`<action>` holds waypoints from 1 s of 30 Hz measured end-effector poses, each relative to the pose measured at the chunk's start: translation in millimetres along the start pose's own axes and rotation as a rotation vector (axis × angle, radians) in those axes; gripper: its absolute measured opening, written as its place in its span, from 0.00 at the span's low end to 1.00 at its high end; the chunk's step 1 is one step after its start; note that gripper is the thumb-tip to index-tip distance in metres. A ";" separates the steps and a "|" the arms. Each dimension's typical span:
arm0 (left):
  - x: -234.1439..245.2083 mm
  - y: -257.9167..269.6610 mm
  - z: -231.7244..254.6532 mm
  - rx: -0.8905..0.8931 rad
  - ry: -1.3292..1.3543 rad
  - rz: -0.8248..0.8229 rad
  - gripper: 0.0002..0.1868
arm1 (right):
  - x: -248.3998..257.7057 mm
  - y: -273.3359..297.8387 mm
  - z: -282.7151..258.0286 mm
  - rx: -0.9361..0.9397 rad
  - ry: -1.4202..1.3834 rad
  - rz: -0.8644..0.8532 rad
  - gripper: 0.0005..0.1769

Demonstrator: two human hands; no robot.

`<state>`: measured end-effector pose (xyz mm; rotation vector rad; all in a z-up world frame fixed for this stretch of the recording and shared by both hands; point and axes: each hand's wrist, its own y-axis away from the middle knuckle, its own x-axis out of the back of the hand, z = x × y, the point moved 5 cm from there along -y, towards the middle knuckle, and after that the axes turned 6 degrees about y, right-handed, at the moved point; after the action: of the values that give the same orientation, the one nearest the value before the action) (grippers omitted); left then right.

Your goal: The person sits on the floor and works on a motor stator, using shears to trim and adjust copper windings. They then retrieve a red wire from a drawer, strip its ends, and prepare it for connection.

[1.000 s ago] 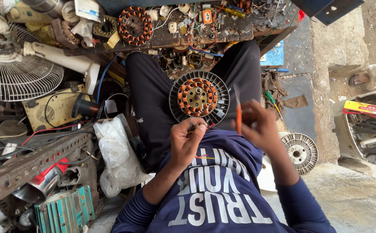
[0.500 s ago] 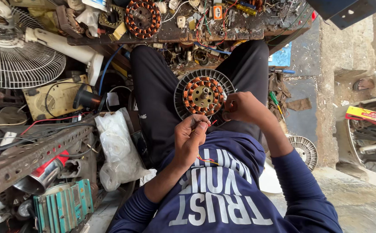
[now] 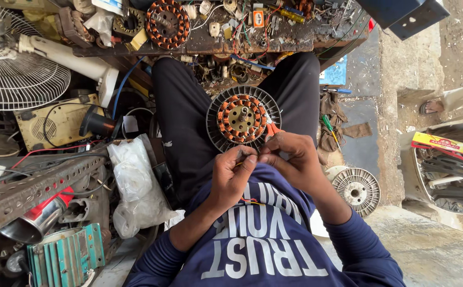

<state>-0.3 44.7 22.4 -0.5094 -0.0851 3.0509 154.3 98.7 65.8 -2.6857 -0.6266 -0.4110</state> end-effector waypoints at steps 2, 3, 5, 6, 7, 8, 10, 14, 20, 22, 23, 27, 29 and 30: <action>-4.0 1.2 0.9 -0.003 -0.003 -0.010 0.09 | 1.0 5.6 4.9 -0.036 -0.061 0.015 0.07; -6.8 1.1 -0.2 0.013 0.020 -0.017 0.08 | 2.4 8.8 8.1 -0.049 -0.087 0.017 0.06; -12.5 1.5 -2.6 0.046 0.067 -0.029 0.08 | 4.7 16.5 16.7 -0.076 -0.140 0.021 0.05; -15.4 1.4 -3.3 0.052 0.055 -0.038 0.09 | 5.4 21.8 22.4 -0.102 -0.185 0.030 0.05; -17.9 0.8 -3.8 0.058 0.043 -0.049 0.09 | 5.1 27.5 29.1 -0.127 -0.230 0.040 0.05; -20.5 0.3 -4.0 0.064 0.030 -0.059 0.09 | 5.1 33.9 36.7 -0.153 -0.275 0.049 0.05; -25.0 1.3 -4.2 0.099 0.044 -0.086 0.09 | 5.3 48.7 52.8 -0.171 -0.331 0.076 0.05; -21.6 9.7 7.5 0.044 -0.006 -0.081 0.09 | 51.2 76.1 105.1 -0.264 -0.360 0.487 0.04; -10.7 12.9 13.0 0.035 0.073 -0.036 0.09 | 142.9 115.3 132.3 -0.502 0.758 0.437 0.10; -13.1 9.3 6.9 0.102 0.122 -0.022 0.09 | 133.5 112.9 121.8 -0.424 0.801 0.349 0.08; -14.9 8.1 3.8 0.140 0.146 -0.017 0.09 | 122.7 109.2 112.6 -0.389 0.821 0.305 0.17; -17.4 6.8 -0.1 0.176 0.184 -0.023 0.09 | 69.4 73.6 57.5 -0.133 0.384 0.319 0.16; -17.0 8.2 -3.3 0.205 0.221 -0.020 0.08 | 40.1 58.6 18.8 0.068 0.445 0.260 0.16; -16.8 8.9 -4.8 0.215 0.223 -0.017 0.08 | 30.0 52.9 1.8 0.144 0.465 0.255 0.16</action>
<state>16.9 35.1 22.7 -0.8183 0.2416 2.9146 205.3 66.0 60.6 -2.3688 -0.1678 -0.8453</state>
